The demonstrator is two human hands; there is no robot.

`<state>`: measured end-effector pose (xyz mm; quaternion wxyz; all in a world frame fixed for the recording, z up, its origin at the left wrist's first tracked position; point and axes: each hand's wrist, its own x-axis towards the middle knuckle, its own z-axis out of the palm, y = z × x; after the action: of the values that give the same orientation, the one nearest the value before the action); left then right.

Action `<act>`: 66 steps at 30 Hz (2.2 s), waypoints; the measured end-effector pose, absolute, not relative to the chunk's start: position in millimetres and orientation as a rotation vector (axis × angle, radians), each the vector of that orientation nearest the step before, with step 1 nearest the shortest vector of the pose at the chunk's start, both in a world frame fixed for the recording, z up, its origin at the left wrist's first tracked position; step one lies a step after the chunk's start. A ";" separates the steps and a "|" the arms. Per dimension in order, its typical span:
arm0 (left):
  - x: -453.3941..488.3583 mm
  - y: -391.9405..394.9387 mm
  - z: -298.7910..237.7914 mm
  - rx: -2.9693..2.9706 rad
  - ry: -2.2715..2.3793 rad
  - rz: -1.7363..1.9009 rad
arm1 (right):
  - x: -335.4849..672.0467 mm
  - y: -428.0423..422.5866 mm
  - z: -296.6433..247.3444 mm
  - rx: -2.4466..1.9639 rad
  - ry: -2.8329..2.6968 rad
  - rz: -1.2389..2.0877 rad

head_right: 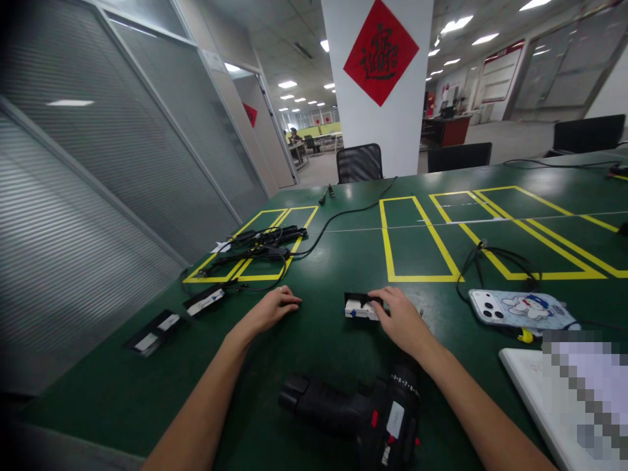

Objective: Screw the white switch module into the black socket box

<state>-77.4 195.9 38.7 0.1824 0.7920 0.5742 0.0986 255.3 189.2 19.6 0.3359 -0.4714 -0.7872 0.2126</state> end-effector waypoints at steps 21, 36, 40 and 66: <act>-96.9 202.6 23.3 2.188 1.675 0.387 | 255.5 190.0 15.6 -1.241 -2.108 0.489; 41.0 188.9 15.9 2.479 1.079 0.763 | 254.3 183.6 20.3 -1.155 -2.267 0.307; 43.2 188.0 9.2 2.462 1.063 0.823 | 254.6 187.2 15.6 -1.164 -2.334 0.294; 43.5 181.9 9.5 2.335 1.184 0.793 | 259.0 183.6 36.1 -1.124 -1.632 0.571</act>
<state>43.5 181.9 9.5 0.2015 0.8361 0.4240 0.2839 259.0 183.6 36.1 0.5138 -0.4674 -0.6790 0.2375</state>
